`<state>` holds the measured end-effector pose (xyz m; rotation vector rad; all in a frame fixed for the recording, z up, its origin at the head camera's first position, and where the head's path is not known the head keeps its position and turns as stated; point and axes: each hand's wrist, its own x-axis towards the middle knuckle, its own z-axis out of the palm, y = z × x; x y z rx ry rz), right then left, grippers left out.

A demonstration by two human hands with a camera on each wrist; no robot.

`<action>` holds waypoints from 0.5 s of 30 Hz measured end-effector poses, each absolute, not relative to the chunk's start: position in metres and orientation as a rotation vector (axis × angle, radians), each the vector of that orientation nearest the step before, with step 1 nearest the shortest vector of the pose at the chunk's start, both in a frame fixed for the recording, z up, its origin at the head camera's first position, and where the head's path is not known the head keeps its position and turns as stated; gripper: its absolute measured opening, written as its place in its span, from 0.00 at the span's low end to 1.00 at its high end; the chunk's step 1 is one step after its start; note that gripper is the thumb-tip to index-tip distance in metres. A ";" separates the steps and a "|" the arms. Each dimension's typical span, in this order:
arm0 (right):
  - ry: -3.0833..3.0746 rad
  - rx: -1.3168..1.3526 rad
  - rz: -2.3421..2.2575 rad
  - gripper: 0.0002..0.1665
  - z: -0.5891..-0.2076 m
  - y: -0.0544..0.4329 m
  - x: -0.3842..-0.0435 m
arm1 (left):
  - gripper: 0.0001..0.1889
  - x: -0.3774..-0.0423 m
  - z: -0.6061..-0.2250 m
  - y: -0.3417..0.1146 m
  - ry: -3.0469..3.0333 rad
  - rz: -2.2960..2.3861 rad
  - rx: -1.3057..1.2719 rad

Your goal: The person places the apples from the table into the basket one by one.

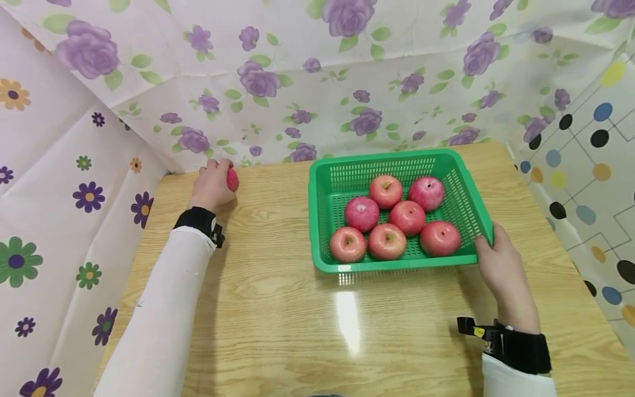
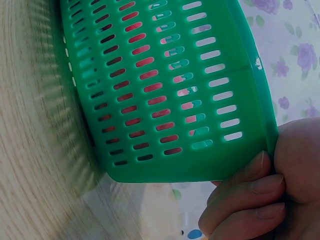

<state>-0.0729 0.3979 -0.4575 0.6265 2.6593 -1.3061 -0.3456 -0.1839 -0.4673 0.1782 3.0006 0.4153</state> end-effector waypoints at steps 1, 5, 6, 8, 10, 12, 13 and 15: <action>2.661 0.622 -1.310 0.43 -0.458 0.398 -0.073 | 0.45 -0.346 -0.467 -0.184 2.999 0.415 0.174; 2.659 0.619 -1.318 0.43 -0.459 0.399 -0.073 | 0.45 -0.346 -0.469 -0.184 3.000 0.412 0.167; 2.658 0.620 -1.315 0.43 -0.459 0.399 -0.073 | 0.45 -0.346 -0.469 -0.184 3.000 0.411 0.166; 2.657 0.624 -1.309 0.43 -0.459 0.399 -0.073 | 0.45 -0.345 -0.470 -0.185 2.999 0.412 0.169; 2.659 0.628 -1.300 0.43 -0.459 0.399 -0.073 | 0.45 -0.346 -0.470 -0.185 2.995 0.407 0.170; 2.660 0.631 -1.298 0.43 -0.459 0.399 -0.073 | 0.45 -0.346 -0.470 -0.185 2.990 0.405 0.170; 2.663 0.631 -1.297 0.43 -0.459 0.399 -0.072 | 0.45 -0.346 -0.470 -0.185 2.986 0.406 0.171; 2.665 0.636 -1.294 0.43 -0.460 0.399 -0.072 | 0.45 -0.347 -0.469 -0.184 2.983 0.401 0.170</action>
